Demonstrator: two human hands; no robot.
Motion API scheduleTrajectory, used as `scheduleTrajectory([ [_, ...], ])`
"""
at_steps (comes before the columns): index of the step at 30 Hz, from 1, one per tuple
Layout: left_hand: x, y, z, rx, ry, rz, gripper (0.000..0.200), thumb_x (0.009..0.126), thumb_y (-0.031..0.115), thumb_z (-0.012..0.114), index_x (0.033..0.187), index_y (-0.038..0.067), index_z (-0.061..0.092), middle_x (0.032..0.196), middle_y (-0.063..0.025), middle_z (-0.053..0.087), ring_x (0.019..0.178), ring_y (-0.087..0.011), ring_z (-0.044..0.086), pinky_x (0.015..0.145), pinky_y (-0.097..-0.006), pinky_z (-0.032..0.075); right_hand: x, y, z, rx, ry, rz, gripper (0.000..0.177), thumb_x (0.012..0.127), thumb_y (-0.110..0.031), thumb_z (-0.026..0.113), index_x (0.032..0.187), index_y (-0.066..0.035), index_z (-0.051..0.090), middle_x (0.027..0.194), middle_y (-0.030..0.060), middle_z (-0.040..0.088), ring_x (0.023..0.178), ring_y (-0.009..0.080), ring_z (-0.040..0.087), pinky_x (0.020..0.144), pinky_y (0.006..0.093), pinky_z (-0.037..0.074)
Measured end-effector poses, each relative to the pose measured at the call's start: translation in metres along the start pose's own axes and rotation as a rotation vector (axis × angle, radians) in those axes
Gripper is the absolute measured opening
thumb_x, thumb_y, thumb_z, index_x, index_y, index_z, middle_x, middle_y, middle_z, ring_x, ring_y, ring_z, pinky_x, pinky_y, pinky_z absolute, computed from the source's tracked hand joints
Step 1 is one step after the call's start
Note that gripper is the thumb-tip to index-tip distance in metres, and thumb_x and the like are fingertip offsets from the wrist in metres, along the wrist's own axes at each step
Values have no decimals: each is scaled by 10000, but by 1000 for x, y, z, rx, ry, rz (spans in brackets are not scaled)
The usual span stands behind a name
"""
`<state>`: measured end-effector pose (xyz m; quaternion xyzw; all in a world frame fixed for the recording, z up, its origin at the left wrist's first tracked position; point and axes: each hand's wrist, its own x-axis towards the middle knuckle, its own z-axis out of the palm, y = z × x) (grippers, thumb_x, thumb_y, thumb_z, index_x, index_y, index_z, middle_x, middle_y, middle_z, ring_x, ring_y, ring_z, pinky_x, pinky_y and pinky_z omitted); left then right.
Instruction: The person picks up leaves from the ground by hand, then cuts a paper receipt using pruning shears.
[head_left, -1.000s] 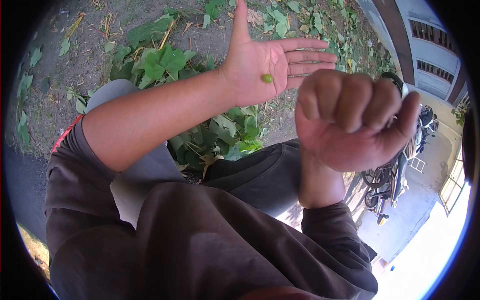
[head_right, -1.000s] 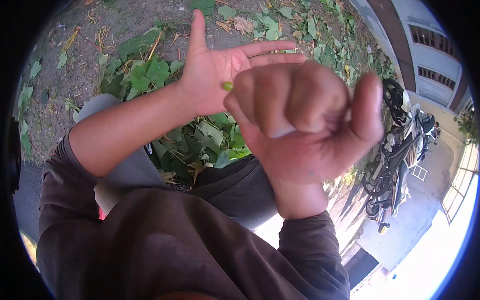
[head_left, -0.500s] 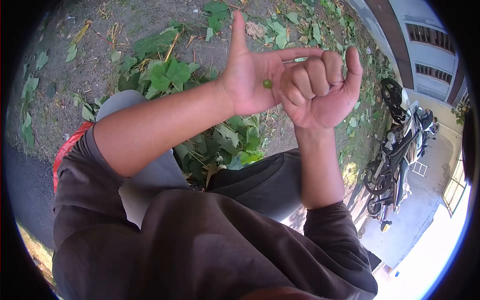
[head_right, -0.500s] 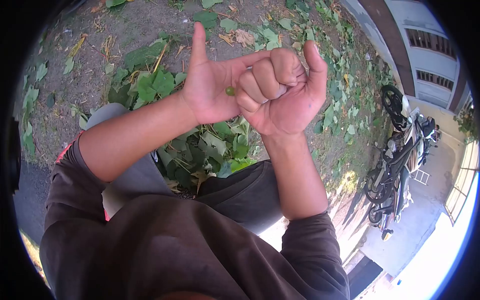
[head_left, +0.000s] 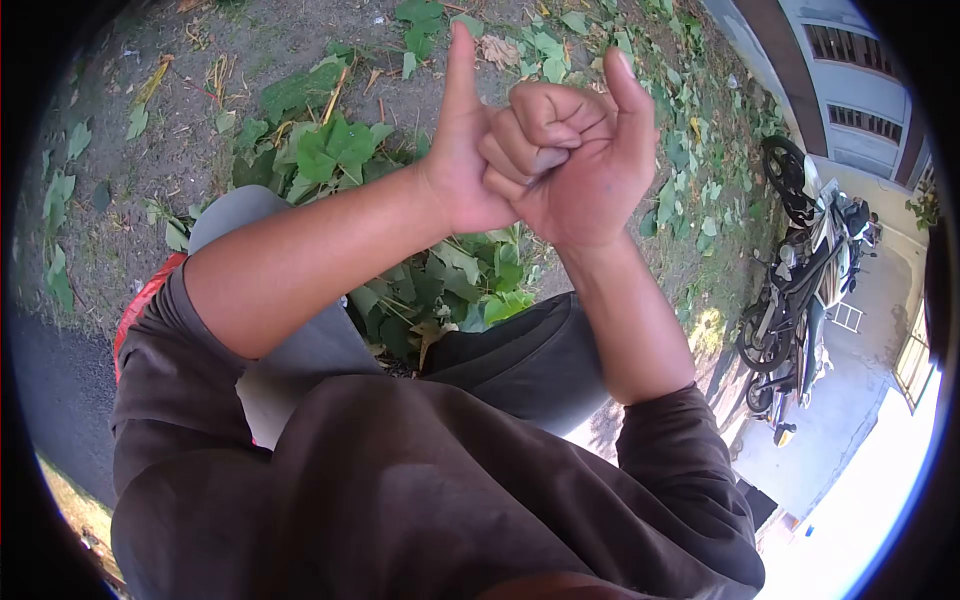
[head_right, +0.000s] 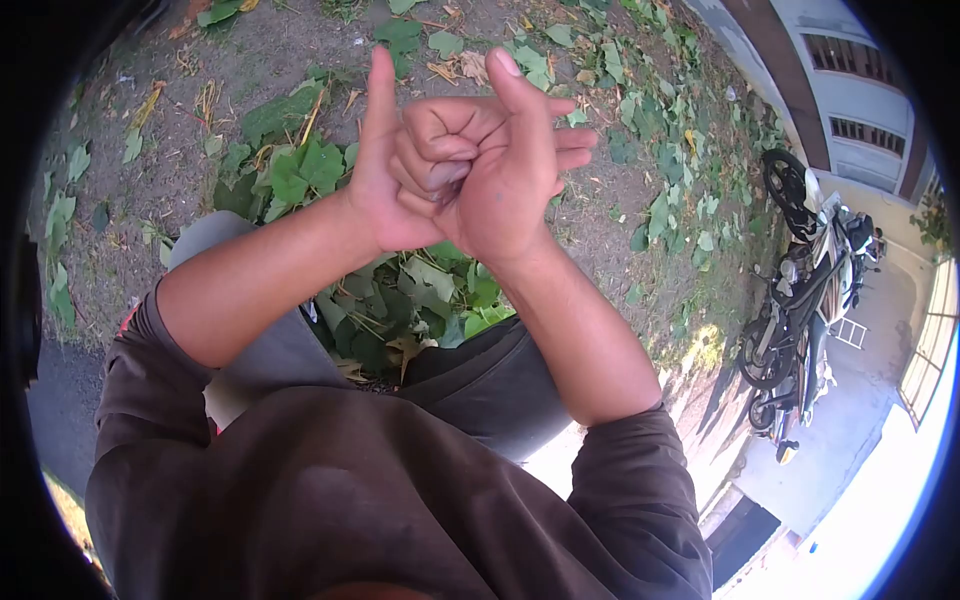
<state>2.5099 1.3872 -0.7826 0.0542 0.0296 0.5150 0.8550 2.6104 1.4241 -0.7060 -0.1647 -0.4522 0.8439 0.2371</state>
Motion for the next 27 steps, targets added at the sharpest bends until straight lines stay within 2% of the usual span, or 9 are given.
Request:
scheduleTrajectory([
  [3, -7, 8, 31, -116, 47, 20, 1512, 657, 1118, 177, 1516, -95, 455, 1183, -118, 673, 1151, -156, 605, 1113, -308, 409, 1, -7, 2, 117, 23, 1, 665, 1048, -687, 178, 660, -151, 248, 581, -43, 198, 508, 125, 168, 470, 309, 144],
  [7, -1, 6, 12, -15, 23, 53, 1530, 644, 1123, 118, 1554, -69, 419, 1351, -135, 620, 1299, -200, 543, 1158, -329, 361, 3, -10, -15, 355, -131, -27, 690, 1044, -733, 180, 685, -155, 296, 584, -29, 252, 520, 130, 178, 466, 295, 158],
  [9, 10, 3, -20, -366, -646, 29, 1518, 657, 1117, 118, 1569, -65, 396, 1426, -163, 587, 1356, -233, 512, 1194, -368, 327, 5, -9, -22, 372, -281, -51, 654, 1082, -674, 226, 713, -142, 316, 612, -18, 264, 552, 138, 214, 481, 306, 178],
  [10, 6, 4, -10, -364, -644, 28, 1518, 657, 1117, 118, 1569, -65, 396, 1426, -163, 587, 1356, -233, 512, 1194, -368, 327, 5, -9, -21, 374, -282, -52, 654, 1082, -674, 226, 713, -142, 316, 612, -18, 264, 552, 138, 214, 481, 306, 178],
  [12, -6, 6, 21, -44, 24, 75, 1524, 655, 1117, 116, 1580, -66, 374, 1455, -179, 572, 1370, -242, 506, 1212, -393, 310, 2, -13, -18, 379, -267, -84, 653, 1088, -661, 248, 701, -140, 323, 609, -17, 281, 546, 132, 218, 471, 296, 179],
  [19, -2, 10, 17, -59, -13, 89, 1509, 682, 1101, 133, 1599, -84, 308, 1499, -233, 532, 1412, -283, 503, 1210, -422, 334, -8, -44, -3, 341, -302, -47, 646, 1103, -619, 255, 671, -145, 329, 559, -28, 311, 498, 101, 183, 424, 266, 148],
  [21, 6, 9, -19, -384, -660, -11, 1492, 701, 1090, 132, 1607, -86, 275, 1559, -313, 452, 1491, -362, 422, 1242, -475, 291, -5, -25, 5, 382, -289, -20, 627, 1105, -599, 242, 672, -152, 315, 554, -32, 270, 496, 101, 173, 428, 272, 147],
  [23, -4, 0, -5, -212, -354, 2, 1483, 709, 1085, 136, 1611, -86, 260, 1566, -349, 418, 1499, -397, 402, 1245, -504, 280, -1, 6, 6, 149, 40, 140, 619, 1098, -601, 221, 675, -155, 297, 563, -35, 230, 499, 106, 171, 434, 283, 144],
  [27, -10, 4, 4, -2, -14, 50, 1461, 729, 1073, 144, 1618, -84, 228, 1570, -413, 359, 1511, -454, 362, 1244, -554, 271, 6, 15, -2, 159, 46, 109, 621, 1087, -618, 215, 678, -156, 281, 580, -33, 218, 510, 112, 172, 443, 291, 137],
])
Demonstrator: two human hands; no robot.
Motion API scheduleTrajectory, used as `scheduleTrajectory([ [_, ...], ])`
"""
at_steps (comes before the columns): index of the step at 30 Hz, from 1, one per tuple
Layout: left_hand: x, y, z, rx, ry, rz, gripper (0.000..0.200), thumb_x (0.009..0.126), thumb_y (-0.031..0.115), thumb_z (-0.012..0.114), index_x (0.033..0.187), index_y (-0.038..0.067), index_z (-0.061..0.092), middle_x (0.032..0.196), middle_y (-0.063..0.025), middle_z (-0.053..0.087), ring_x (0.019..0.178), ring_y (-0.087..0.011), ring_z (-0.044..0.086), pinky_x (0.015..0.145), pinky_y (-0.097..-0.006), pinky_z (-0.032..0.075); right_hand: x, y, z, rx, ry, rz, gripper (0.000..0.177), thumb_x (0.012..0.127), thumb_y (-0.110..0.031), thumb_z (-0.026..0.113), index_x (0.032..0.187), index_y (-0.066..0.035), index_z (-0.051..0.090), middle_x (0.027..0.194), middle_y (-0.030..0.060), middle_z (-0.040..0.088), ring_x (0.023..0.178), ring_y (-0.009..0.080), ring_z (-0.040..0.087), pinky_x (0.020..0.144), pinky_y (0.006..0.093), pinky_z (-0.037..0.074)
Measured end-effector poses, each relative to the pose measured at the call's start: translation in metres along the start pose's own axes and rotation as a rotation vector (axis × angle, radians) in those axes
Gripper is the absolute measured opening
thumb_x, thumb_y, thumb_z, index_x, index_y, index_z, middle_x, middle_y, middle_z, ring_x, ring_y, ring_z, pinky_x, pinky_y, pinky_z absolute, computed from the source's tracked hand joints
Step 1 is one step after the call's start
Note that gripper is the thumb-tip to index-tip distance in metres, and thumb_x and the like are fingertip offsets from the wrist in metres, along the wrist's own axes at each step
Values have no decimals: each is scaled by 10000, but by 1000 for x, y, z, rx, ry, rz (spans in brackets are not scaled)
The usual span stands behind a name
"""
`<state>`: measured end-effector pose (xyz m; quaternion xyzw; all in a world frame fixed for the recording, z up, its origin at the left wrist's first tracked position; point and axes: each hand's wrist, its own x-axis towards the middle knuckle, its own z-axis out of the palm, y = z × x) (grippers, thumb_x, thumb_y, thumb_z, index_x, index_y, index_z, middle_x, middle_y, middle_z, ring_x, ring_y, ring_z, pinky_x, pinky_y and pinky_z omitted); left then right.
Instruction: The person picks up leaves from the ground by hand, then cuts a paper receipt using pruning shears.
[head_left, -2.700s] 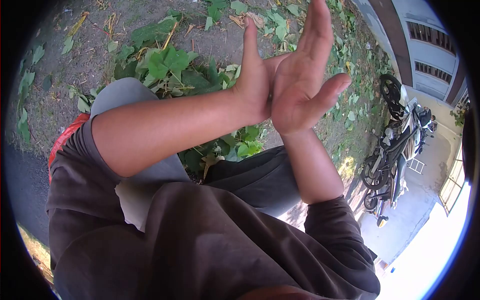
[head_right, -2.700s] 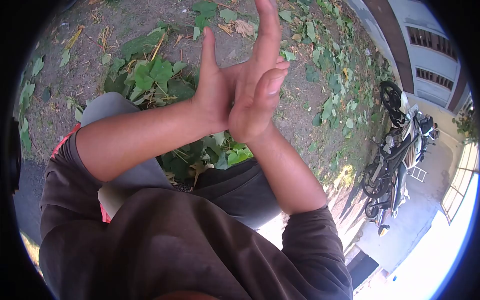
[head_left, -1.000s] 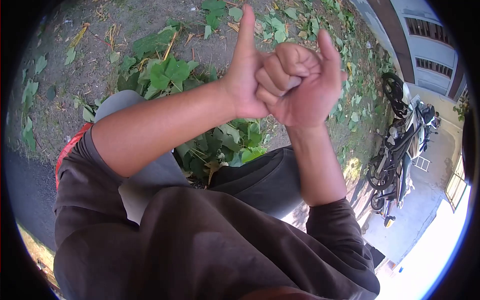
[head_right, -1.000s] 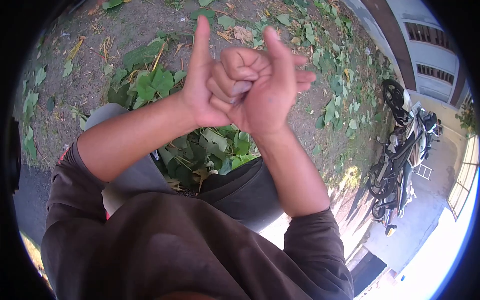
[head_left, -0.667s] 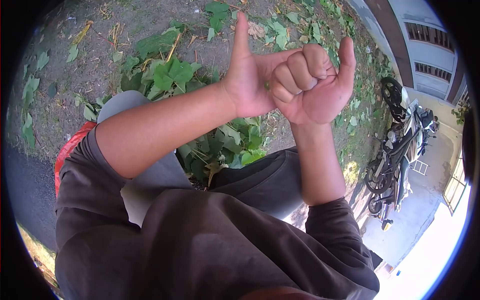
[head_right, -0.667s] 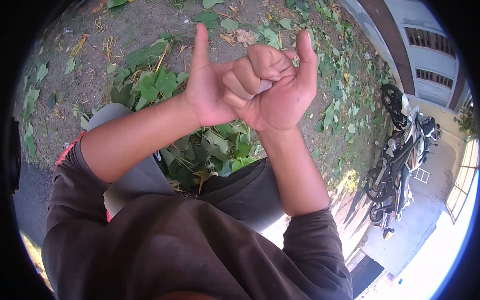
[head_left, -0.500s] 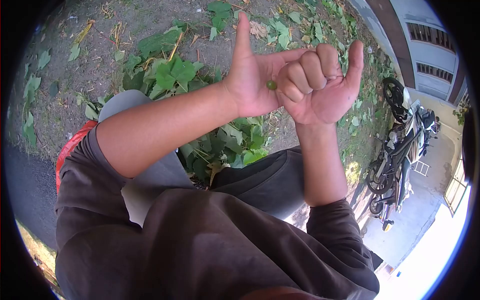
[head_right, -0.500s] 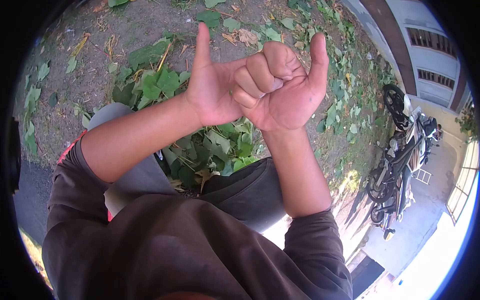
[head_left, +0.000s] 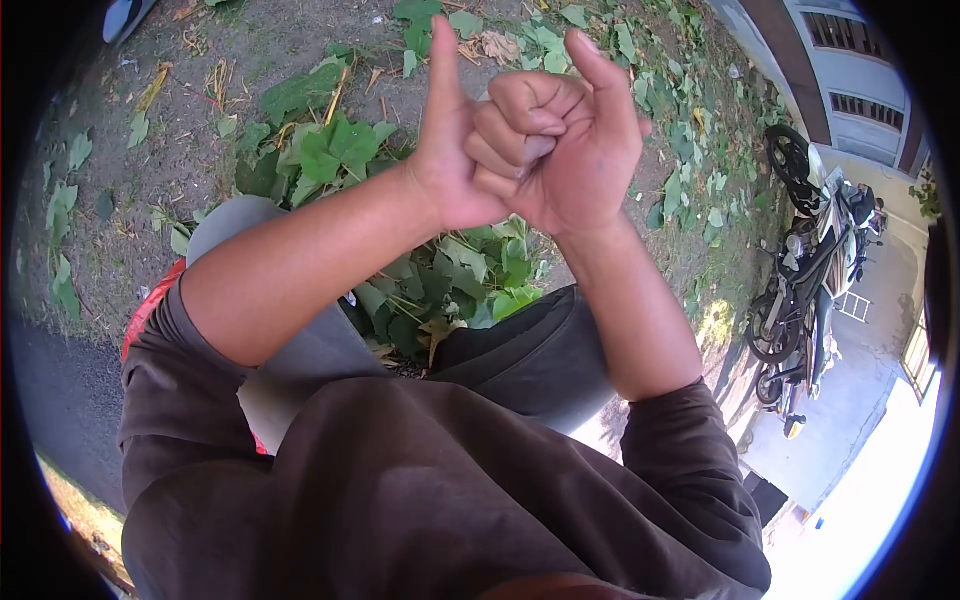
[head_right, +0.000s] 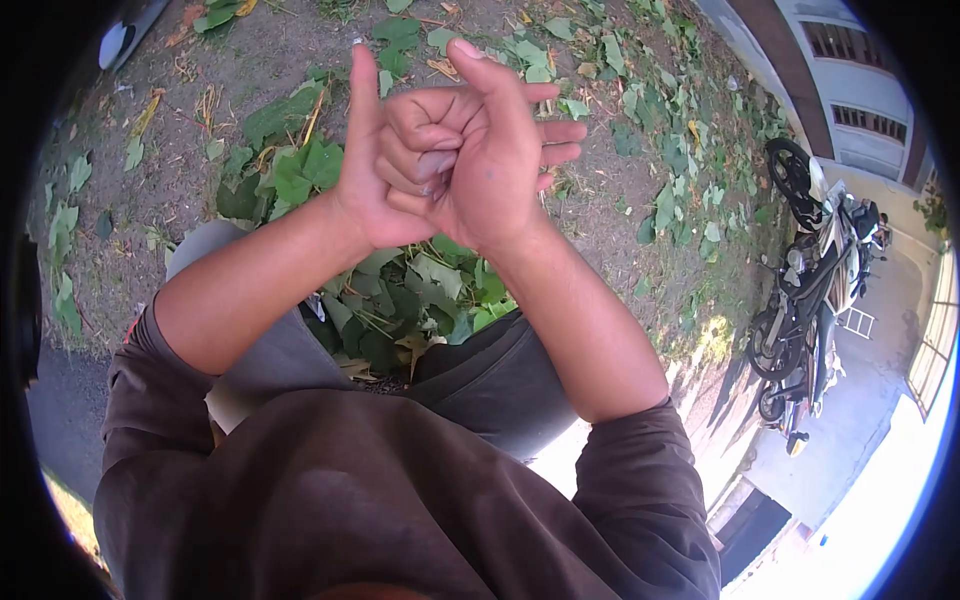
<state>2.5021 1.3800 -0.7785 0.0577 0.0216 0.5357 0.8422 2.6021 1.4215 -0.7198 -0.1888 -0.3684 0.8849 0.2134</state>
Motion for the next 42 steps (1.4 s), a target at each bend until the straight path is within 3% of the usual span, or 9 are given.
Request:
scheduleTrajectory([
  [3, -4, 5, 15, 40, 85, 43, 1443, 740, 1066, 164, 1606, -86, 247, 1565, -396, 374, 1504, -435, 378, 1242, -548, 281, 16, 2, -23, 73, -97, 9, 625, 1080, -632, 228, 681, -155, 289, 586, -34, 231, 520, 115, 171, 447, 293, 130],
  [6, -2, 6, 34, 71, 178, 90, 1423, 751, 1058, 193, 1586, -90, 286, 1561, -356, 409, 1491, -395, 412, 1243, -528, 295, 23, 9, -49, 746, -757, 211, 748, 1075, -644, 364, 1291, 18, 637, 1149, 160, 687, 1109, 237, 653, 958, 343, 498],
  [8, -2, 7, 21, 84, 216, 108, 1416, 755, 1056, 202, 1579, -91, 299, 1559, -343, 421, 1487, -382, 423, 1243, -521, 299, 0, -24, -11, 75, -167, -23, 614, 1061, -629, 258, 672, -158, 314, 593, -31, 293, 528, 124, 214, 474, 290, 173],
  [13, 15, 5, -22, -388, -745, 52, 1417, 759, 1049, 235, 1553, -122, 320, 1470, -323, 518, 1382, -361, 515, 1253, -462, 307, -10, -37, -18, 148, -311, -209, 557, 1103, -550, 288, 736, -140, 370, 681, -11, 326, 609, 124, 264, 544, 284, 264],
  [16, -2, 12, 27, -48, 74, 143, 1408, 764, 1045, 235, 1573, -104, 315, 1458, -292, 535, 1342, -355, 533, 1245, -474, 318, -17, -51, -10, -5, -250, -273, 503, 1112, -478, 321, 772, -119, 414, 729, -6, 376, 653, 122, 306, 598, 283, 307],
  [22, -4, 23, 28, -82, -119, 190, 1202, 886, 942, 284, 1536, -59, 429, 1398, -192, 596, 1294, -308, 574, 1205, -465, 368, -22, -41, 4, -1647, 184, -573, 212, 917, -209, 741, 1014, -20, 735, 900, 102, 679, 759, 208, 635, 722, 311, 507],
  [26, 0, 57, 15, -367, -370, -173, 1197, 838, 983, 354, 1570, 39, 431, 1527, -229, 527, 1161, -289, 645, 824, -414, 558, -25, -33, -1, -1798, 176, -580, 268, 801, -168, 835, 1040, -61, 774, 1031, 80, 709, 877, 242, 696, 822, 382, 541],
  [35, 1, 48, 18, -15, -175, 117, 1433, 694, 1098, 142, 1672, 51, 200, 1665, -231, 343, 1440, -327, 472, 1035, -367, 494, -22, -29, -7, -1666, 235, -497, 246, 784, -162, 854, 1002, -68, 788, 1008, 57, 727, 826, 220, 694, 869, 383, 526],
  [42, 19, 49, 8, 1038, 261, 466, 409, 1069, 402, 596, 1242, 45, 697, 1202, -67, 715, 1111, -119, 651, 951, -316, 509, -23, -50, -27, -1640, 504, -663, 203, 798, -123, 857, 968, -38, 788, 915, 54, 758, 806, 152, 690, 760, 311, 545],
])
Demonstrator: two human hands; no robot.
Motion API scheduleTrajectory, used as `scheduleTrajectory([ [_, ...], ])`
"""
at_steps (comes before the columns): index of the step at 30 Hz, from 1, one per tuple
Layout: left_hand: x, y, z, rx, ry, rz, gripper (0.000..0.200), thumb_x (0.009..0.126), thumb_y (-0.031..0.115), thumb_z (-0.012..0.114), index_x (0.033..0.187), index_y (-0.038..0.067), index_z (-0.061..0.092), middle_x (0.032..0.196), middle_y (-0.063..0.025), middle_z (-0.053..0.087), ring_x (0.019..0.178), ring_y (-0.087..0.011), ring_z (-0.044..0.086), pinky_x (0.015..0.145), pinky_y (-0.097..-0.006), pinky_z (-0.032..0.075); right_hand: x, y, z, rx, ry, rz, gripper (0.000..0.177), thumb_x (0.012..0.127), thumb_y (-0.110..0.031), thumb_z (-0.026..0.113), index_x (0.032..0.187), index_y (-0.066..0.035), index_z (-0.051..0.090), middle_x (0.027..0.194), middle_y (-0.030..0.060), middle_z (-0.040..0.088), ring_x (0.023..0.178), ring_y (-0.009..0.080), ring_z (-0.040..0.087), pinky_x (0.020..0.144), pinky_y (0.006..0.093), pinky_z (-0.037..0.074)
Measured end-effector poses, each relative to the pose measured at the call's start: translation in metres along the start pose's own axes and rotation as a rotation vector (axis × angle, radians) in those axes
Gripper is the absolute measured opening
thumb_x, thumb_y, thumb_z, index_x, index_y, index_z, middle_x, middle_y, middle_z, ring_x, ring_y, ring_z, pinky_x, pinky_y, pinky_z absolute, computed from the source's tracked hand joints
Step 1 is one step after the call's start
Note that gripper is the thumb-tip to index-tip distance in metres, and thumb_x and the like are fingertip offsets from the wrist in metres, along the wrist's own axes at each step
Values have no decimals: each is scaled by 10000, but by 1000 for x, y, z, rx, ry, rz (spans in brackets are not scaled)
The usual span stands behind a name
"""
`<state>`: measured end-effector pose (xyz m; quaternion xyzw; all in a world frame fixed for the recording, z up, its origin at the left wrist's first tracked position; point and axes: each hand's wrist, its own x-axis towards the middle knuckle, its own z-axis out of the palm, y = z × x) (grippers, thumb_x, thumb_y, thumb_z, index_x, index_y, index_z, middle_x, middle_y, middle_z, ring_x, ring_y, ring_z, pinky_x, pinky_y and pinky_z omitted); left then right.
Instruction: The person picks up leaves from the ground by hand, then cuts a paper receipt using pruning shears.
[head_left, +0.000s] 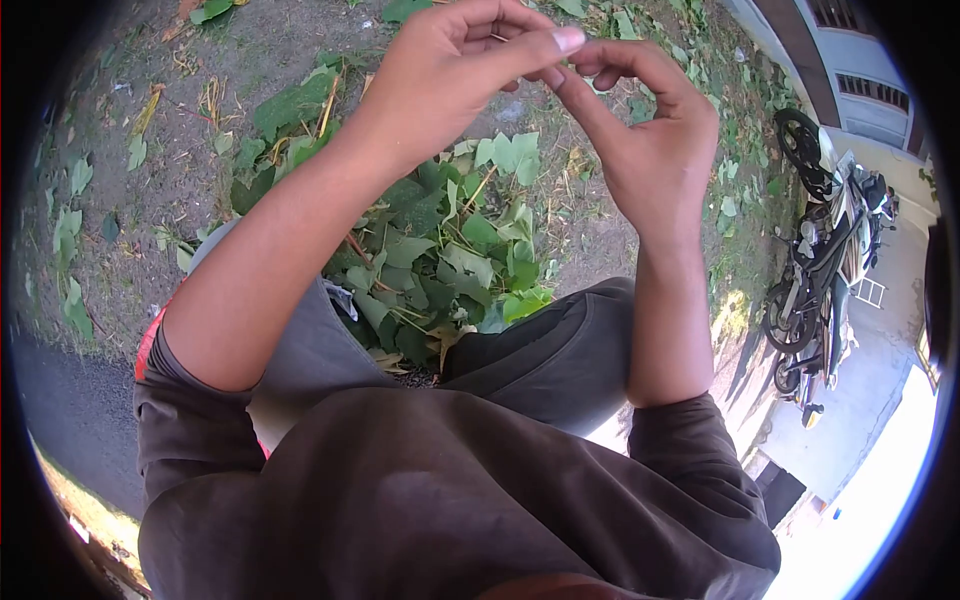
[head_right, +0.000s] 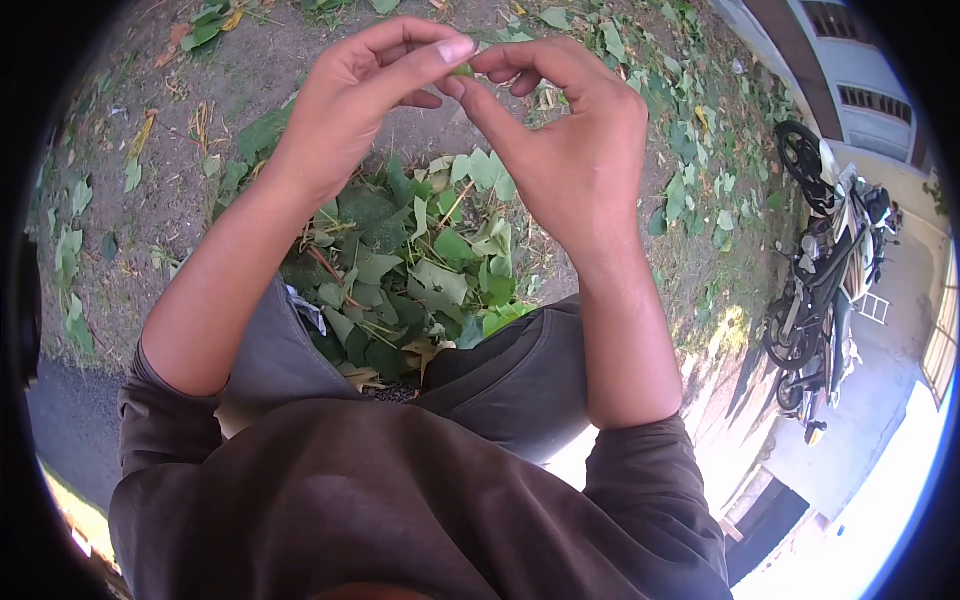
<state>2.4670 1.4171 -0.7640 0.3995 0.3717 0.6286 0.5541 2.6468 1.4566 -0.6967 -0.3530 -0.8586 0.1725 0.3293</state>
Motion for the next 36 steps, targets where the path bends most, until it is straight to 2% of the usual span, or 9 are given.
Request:
scheduleTrajectory([
  [2, 2, 0, -1, 246, -49, 115, 270, 990, 249, 747, 1170, 49, 736, 1096, -49, 748, 1001, -116, 680, 889, -298, 531, -1, 6, -3, 63, 19, 109, 212, 821, -91, 875, 992, -2, 786, 926, 34, 764, 851, 95, 650, 842, 268, 524],
  [3, 1, -1, 3, 207, 5, 119, 222, 949, 161, 790, 1134, 44, 755, 1025, -34, 763, 934, -104, 683, 856, -278, 536, -2, 6, -3, 61, 24, 117, 212, 821, -91, 875, 992, -2, 786, 926, 34, 764, 851, 95, 650, 842, 268, 524],
  [6, 2, 0, 2, 113, 28, 37, 222, 962, 163, 777, 1148, 42, 767, 1035, -39, 772, 925, -93, 677, 852, -278, 539, -2, 5, -3, 68, 5, 142, 207, 843, -101, 866, 1012, -4, 796, 933, 43, 773, 860, 90, 655, 851, 260, 527],
  [7, 3, -1, 0, 114, 26, 34, 222, 962, 163, 777, 1148, 42, 767, 1035, -39, 772, 925, -93, 677, 852, -278, 539, -2, 7, -2, 116, 13, 152, 203, 844, -113, 856, 1007, -7, 800, 904, 49, 774, 834, 93, 664, 805, 268, 534],
  [12, 7, -1, -4, 253, 24, 97, 212, 959, 135, 776, 1150, 44, 791, 1038, -41, 781, 947, -102, 696, 867, -270, 550, -1, 11, -5, 246, 14, 186, 185, 869, -129, 835, 1006, -7, 812, 875, 54, 778, 815, 87, 675, 753, 269, 540],
  [18, 8, -2, -5, 239, 4, 62, 223, 964, 146, 775, 1153, 29, 785, 1062, -70, 782, 984, -141, 719, 922, -298, 568, -2, 20, -5, 277, 0, 201, 171, 888, -129, 821, 1010, -9, 817, 876, 51, 781, 837, 86, 681, 768, 261, 535],
  [24, 8, 1, -7, 139, -28, -42, 233, 983, 159, 751, 1161, 10, 773, 1084, -95, 778, 1042, -191, 735, 1003, -361, 578, -3, 24, -9, 588, -77, 429, 209, 905, -118, 805, 1069, 10, 797, 928, 93, 790, 855, 114, 693, 785, 266, 535],
  [32, 8, 0, -17, 5, -102, -103, 239, 992, 191, 742, 1171, 37, 772, 1109, -81, 769, 1034, -196, 740, 974, -355, 584, -1, 37, -10, 977, -240, 491, 249, 967, -135, 727, 1134, 44, 763, 1007, 122, 774, 933, 166, 693, 899, 302, 519],
  [36, 6, 6, -16, 84, -53, -176, 228, 990, 207, 746, 1162, 60, 776, 1098, -54, 771, 1036, -178, 737, 961, -345, 583, -2, 42, -6, 941, -255, 485, 258, 976, -135, 717, 1149, 54, 751, 1027, 126, 769, 946, 165, 691, 904, 304, 519],
])
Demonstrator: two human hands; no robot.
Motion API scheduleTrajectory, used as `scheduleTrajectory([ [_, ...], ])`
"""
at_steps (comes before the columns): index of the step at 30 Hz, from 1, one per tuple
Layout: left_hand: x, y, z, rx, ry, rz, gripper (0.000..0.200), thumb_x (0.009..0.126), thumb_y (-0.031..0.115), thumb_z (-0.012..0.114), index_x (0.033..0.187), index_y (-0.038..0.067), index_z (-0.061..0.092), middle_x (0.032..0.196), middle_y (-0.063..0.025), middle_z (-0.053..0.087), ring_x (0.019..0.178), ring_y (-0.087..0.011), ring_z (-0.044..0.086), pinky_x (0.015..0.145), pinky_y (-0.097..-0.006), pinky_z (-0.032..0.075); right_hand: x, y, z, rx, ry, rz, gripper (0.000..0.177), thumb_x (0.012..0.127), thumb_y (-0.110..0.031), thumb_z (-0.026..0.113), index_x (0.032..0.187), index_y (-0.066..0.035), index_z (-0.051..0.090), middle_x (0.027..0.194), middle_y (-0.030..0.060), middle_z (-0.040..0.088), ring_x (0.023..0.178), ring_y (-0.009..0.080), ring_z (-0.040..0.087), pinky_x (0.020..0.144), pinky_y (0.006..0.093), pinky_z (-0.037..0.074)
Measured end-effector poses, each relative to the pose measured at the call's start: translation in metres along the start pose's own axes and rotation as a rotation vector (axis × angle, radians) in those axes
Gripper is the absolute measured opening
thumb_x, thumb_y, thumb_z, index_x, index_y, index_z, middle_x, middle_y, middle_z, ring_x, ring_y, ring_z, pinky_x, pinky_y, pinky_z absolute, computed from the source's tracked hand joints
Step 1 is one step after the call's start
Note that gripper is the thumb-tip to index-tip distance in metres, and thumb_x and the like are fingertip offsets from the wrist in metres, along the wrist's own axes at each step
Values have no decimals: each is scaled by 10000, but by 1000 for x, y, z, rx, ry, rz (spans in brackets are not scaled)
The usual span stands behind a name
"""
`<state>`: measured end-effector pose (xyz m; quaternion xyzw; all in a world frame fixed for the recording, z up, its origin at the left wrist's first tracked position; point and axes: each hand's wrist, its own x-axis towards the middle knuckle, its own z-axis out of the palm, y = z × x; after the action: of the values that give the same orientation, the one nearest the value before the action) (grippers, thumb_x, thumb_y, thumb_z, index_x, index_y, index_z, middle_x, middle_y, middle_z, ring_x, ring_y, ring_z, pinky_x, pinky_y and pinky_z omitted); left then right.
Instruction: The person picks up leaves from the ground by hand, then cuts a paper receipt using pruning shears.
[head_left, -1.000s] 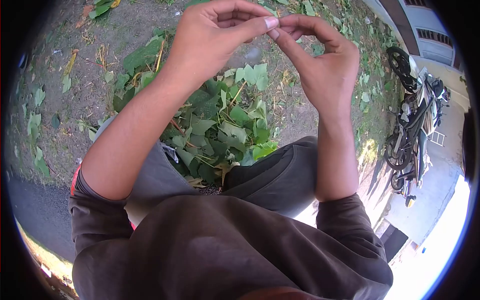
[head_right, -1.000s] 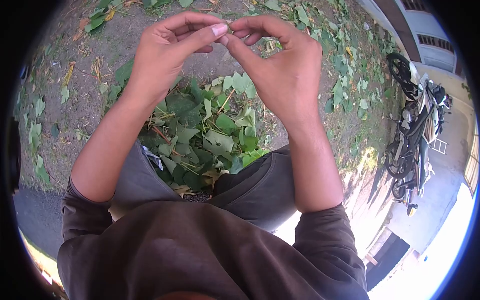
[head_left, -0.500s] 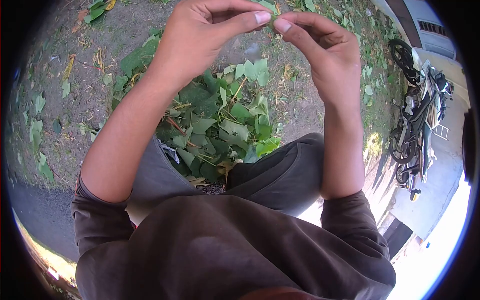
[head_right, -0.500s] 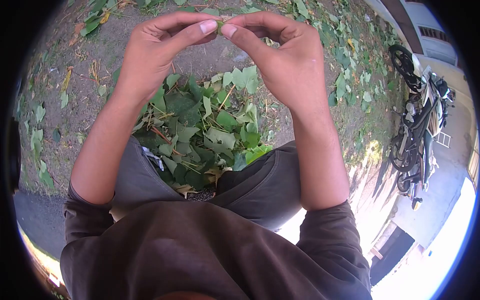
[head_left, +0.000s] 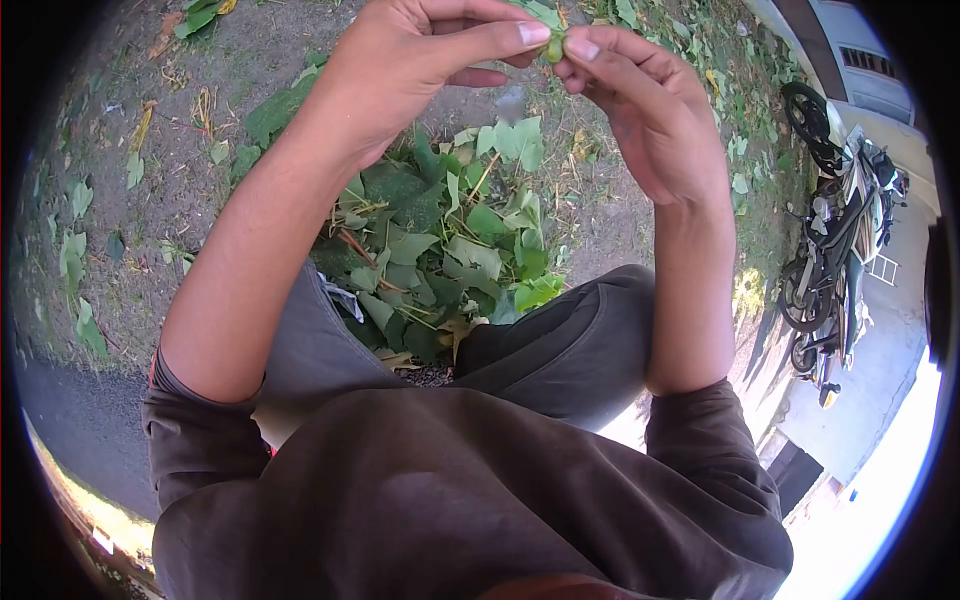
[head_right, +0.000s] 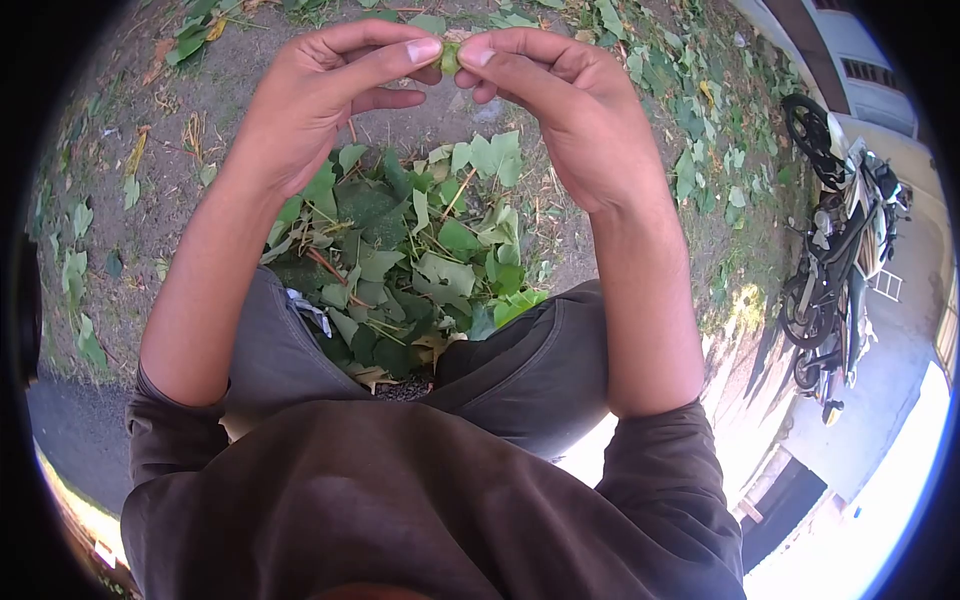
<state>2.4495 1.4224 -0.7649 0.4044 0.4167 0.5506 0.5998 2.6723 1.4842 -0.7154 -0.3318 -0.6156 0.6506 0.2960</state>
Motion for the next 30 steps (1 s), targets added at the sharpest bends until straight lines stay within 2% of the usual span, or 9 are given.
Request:
scheduleTrajectory([
  [12, 3, -4, -4, 66, -41, 57, 219, 996, 239, 740, 1131, 74, 787, 1050, -32, 767, 1008, -141, 725, 944, -319, 562, 3, 6, 0, -174, 31, -61, 279, 993, -198, 707, 1164, 19, 751, 1000, 60, 758, 915, 140, 686, 957, 300, 488],
  [21, 1, -6, -4, 13, -110, 93, 275, 1057, 265, 651, 1190, 34, 719, 1081, -35, 733, 1032, -141, 695, 1008, -321, 518, 5, 5, 3, -126, -11, -65, 287, 1021, -214, 679, 1169, 22, 747, 958, 54, 745, 910, 125, 661, 918, 286, 482],
  [28, 1, -7, -2, -27, -133, 129, 273, 1061, 264, 643, 1184, 31, 717, 1059, -38, 729, 1025, -150, 692, 1013, -325, 511, 4, 6, 8, -186, 5, -54, 289, 1034, -223, 668, 1172, 19, 742, 943, 51, 736, 912, 122, 660, 901, 279, 481],
  [30, -3, -3, -5, 16, -236, 132, 547, 1084, 467, 576, 1328, -19, 634, 1197, -99, 697, 1041, -161, 639, 898, -320, 511, 4, 6, 10, -192, 6, -54, 287, 1035, -218, 666, 1176, 20, 740, 947, 54, 737, 913, 123, 659, 895, 277, 484],
])
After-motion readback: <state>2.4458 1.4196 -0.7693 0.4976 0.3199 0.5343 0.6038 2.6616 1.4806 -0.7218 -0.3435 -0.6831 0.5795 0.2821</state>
